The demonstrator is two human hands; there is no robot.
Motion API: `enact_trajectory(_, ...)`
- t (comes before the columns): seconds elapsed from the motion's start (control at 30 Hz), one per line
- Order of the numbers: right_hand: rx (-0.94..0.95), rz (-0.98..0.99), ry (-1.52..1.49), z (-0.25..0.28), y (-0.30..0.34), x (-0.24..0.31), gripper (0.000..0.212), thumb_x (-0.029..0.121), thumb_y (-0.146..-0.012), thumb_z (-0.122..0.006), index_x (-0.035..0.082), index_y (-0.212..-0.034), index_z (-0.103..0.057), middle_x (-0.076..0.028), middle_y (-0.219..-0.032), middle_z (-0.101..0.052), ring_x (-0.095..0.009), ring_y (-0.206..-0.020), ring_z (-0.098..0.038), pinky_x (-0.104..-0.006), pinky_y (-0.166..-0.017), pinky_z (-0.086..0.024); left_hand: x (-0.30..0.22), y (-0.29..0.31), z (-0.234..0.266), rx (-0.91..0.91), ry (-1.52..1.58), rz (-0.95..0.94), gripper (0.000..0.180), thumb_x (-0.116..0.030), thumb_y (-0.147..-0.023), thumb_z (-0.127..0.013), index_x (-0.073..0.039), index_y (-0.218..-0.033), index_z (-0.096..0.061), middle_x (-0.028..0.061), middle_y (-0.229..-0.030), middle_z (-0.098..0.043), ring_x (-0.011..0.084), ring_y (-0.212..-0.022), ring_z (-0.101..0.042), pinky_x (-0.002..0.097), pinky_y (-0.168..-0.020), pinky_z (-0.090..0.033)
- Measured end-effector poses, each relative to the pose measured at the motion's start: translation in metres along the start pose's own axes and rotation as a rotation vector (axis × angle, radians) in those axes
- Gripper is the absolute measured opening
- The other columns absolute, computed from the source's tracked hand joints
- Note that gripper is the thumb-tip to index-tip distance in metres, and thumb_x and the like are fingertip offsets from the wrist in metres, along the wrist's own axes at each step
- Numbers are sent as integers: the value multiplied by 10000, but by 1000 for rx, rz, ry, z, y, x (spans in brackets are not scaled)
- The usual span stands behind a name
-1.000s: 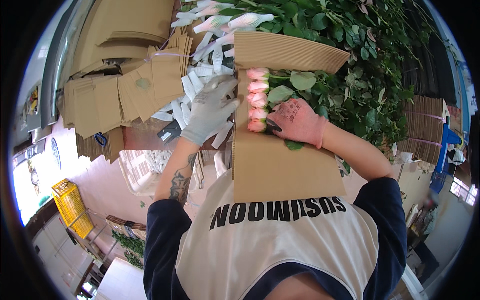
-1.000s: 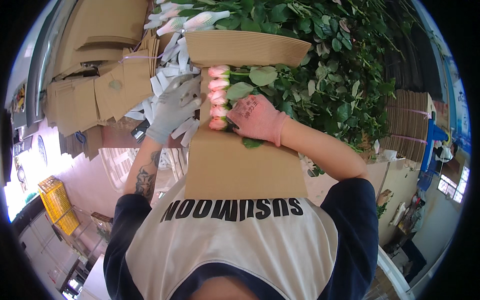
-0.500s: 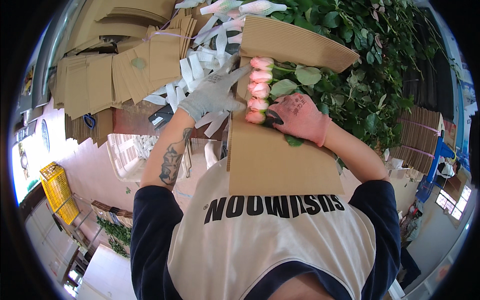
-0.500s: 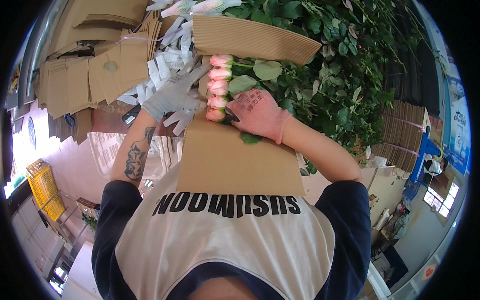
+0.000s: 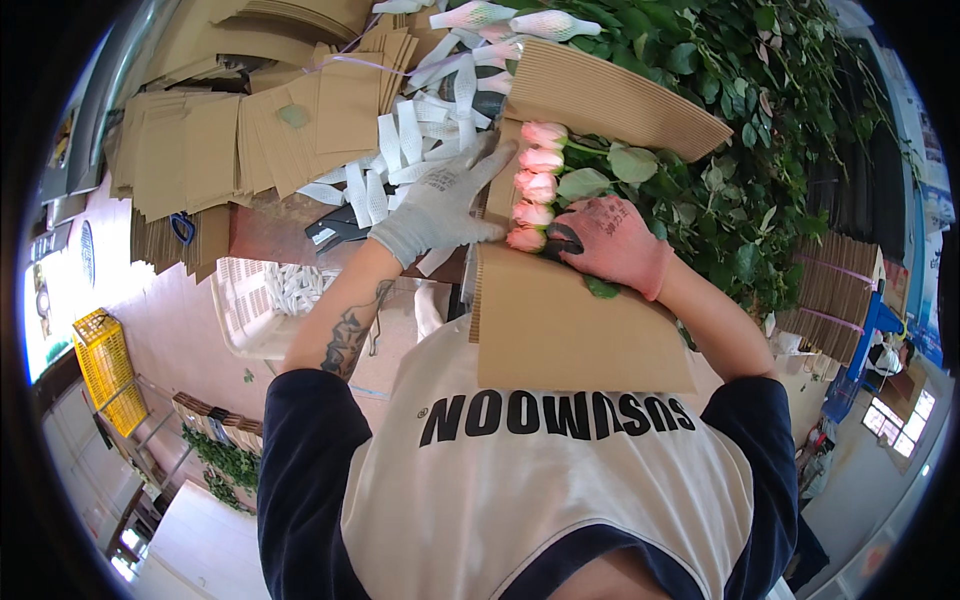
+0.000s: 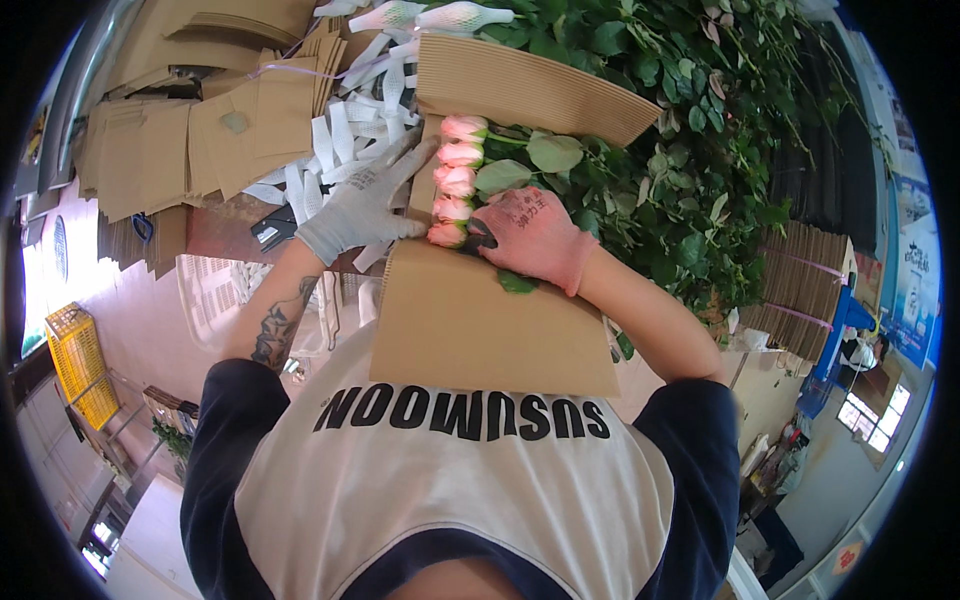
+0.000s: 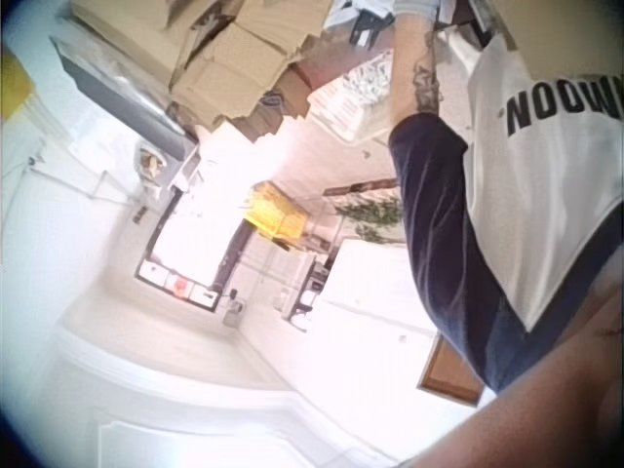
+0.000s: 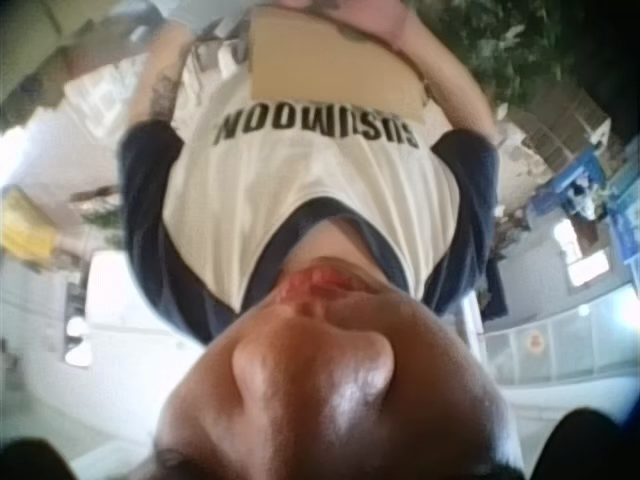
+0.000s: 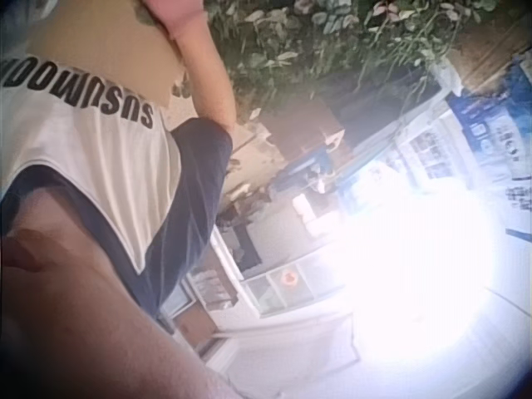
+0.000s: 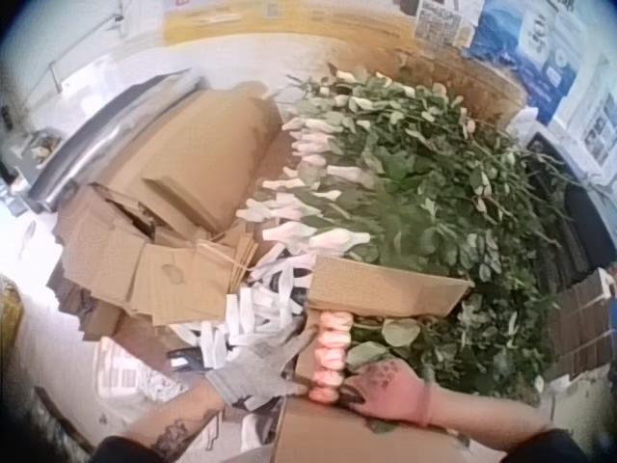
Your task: The person wraps bunches of roses in corrugated cardboard by placing several roses on a cardboard sheet and folding the cardboard around the stems.
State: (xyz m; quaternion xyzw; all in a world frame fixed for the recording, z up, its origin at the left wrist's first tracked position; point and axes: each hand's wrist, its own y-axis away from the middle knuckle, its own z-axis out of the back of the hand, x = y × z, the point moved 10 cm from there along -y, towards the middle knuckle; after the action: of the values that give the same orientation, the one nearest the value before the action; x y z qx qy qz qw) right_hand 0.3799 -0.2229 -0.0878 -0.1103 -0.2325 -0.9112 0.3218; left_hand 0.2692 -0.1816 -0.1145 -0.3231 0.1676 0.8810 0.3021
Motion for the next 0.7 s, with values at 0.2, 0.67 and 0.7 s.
enact_trajectory(0.2, -131, 40, -10, 6, 4, 1, 168, 257, -730, -570, 115, -808, -615, -85, -776, -608, -283, -750, -599, -401, -676, -472, -5, -2, 6, 9, 40, 9, 863, -378, -656, -722, -132, -1393, -346, 229, -1434, -265, 376, -1287, -334, 410, -1041, -316)
enact_trajectory(0.67, -25, 26, 17, -4, -3, -1, 228, 285, -706, -620, 100, -839, -631, -100, -809, -617, -286, -807, -606, -405, -710, -477, 24, -27, 7, -108, -91, 13, 587, -428, -755, -625, -230, -1290, -485, 148, -1427, -329, 325, -1209, -446, 394, -968, -387)
enact_trajectory(0.7, 6, 5, 24, -5, -4, -2, 229, 284, -705, -622, 98, -837, -631, -99, -809, -618, -286, -808, -605, -406, -712, -476, 24, -28, 10, -151, -95, -2, 540, -421, -766, -617, -226, -1259, -520, 141, -1427, -333, 323, -1183, -472, 394, -948, -404)
